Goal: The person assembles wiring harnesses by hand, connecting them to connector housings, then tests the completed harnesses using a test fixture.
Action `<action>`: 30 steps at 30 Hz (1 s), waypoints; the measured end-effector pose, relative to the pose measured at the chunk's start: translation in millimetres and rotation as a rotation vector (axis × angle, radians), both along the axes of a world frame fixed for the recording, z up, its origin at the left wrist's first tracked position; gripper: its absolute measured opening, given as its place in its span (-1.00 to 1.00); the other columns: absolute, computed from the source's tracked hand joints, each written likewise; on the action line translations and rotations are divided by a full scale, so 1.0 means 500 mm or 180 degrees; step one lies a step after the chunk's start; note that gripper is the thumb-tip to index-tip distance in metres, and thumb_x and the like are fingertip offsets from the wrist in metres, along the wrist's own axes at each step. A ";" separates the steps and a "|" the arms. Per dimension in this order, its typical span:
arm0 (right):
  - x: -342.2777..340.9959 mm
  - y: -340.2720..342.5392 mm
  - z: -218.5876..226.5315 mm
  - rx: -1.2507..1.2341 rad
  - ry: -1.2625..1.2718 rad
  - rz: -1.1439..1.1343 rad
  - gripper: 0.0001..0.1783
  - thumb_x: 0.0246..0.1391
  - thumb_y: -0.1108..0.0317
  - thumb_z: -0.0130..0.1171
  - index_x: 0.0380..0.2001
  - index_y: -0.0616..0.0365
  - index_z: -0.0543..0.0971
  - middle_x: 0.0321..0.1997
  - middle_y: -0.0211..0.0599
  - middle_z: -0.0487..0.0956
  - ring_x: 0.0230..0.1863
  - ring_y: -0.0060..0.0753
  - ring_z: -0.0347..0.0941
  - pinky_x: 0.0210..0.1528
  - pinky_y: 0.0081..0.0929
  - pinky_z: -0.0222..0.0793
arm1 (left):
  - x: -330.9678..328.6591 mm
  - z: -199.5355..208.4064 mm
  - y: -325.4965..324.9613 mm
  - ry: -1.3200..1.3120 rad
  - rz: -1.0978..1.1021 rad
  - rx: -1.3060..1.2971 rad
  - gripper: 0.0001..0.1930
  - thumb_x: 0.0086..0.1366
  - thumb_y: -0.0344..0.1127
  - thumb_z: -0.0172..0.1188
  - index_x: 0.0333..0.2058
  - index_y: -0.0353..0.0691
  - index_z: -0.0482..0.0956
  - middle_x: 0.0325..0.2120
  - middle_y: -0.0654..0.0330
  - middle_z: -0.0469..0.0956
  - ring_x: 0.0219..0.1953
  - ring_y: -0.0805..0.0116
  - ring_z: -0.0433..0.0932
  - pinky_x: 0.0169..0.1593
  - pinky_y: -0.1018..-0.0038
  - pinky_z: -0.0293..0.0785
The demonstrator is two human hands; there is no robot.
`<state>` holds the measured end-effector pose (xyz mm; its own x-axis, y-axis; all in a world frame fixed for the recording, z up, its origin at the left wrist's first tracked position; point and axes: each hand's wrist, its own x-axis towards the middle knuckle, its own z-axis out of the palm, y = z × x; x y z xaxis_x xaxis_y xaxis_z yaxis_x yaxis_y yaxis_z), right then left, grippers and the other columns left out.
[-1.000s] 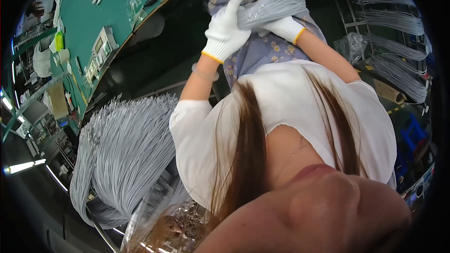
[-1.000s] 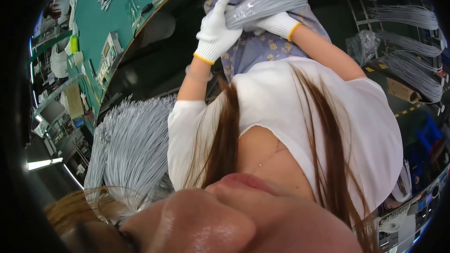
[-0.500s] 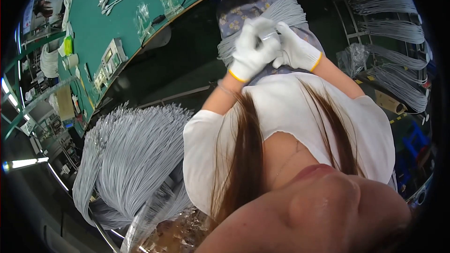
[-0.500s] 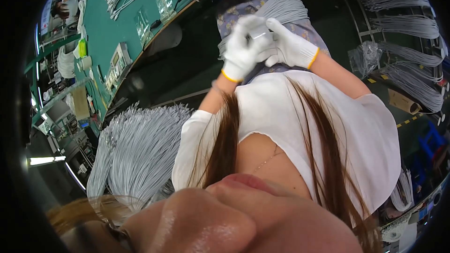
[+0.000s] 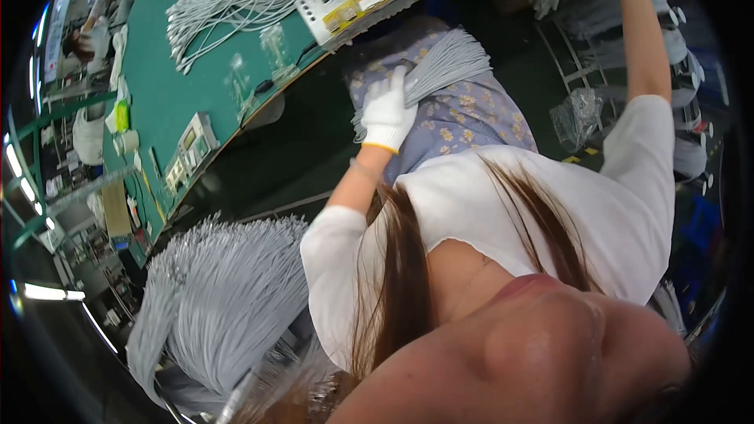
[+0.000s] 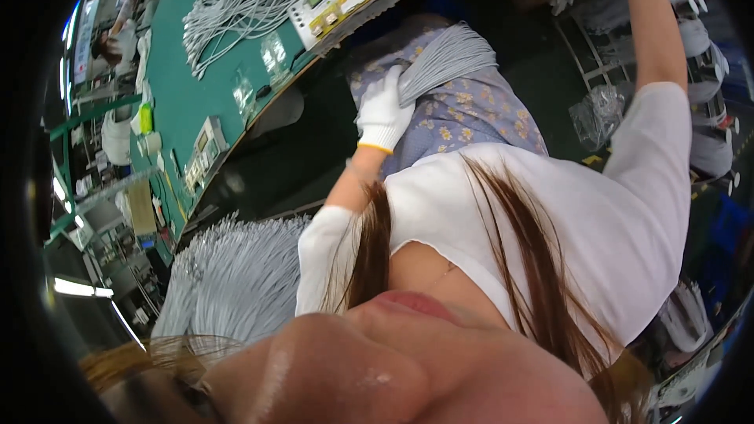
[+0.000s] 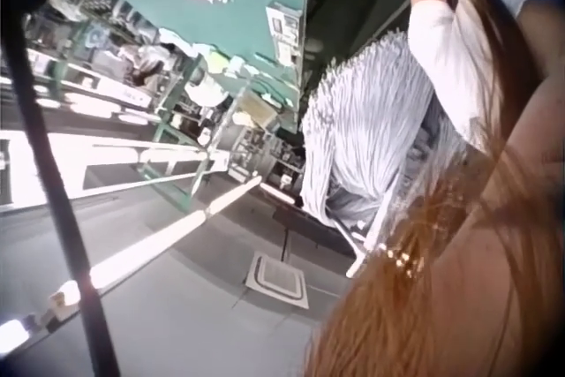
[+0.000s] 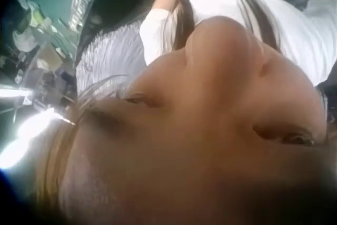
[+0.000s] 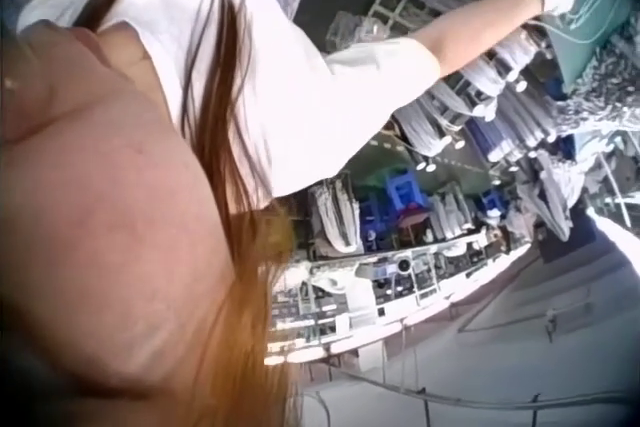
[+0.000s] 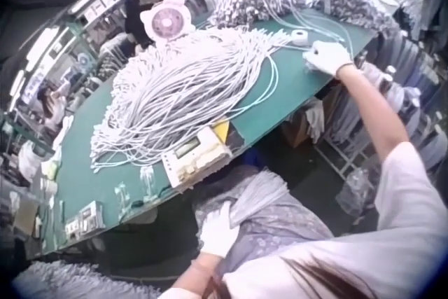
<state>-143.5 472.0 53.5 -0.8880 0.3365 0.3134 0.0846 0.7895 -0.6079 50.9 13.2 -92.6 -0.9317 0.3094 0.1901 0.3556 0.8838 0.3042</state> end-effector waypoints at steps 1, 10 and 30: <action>-0.019 -0.086 0.006 0.1137 -0.0385 -0.0226 -0.27 -0.07 -0.10 0.17 0.09 0.12 0.36 -0.09 0.02 0.56 -0.29 -0.15 0.55 -0.29 -0.27 0.46 | 0.003 0.013 -0.022 -0.0313 0.0179 0.0021 -0.37 -0.10 -0.32 0.34 0.04 -0.15 0.41 -0.32 0.01 0.57 -0.26 -0.05 0.54 -0.02 0.20 0.43; 0.346 -0.387 -0.121 -0.0042 0.0481 0.2950 -0.10 -0.31 0.30 0.47 0.17 0.25 0.32 0.16 0.02 0.41 0.17 0.00 0.36 0.25 -0.28 0.23 | 0.002 0.371 -0.046 -0.0341 -0.1318 0.0828 -0.29 -0.12 -0.38 0.35 0.11 -0.21 0.38 -0.33 0.06 0.58 -0.25 0.05 0.58 -0.11 0.37 0.48; 0.264 -0.780 0.267 -0.1270 0.0606 0.4317 -0.49 0.03 0.50 0.08 0.12 0.26 0.38 0.06 -0.24 0.50 0.09 -0.42 0.40 0.16 -0.47 0.29 | -0.007 0.302 -0.260 0.0241 -0.0292 0.3860 -0.49 0.27 -0.35 0.00 0.19 -0.36 0.28 -0.04 0.04 0.48 0.01 0.27 0.46 0.16 0.41 0.34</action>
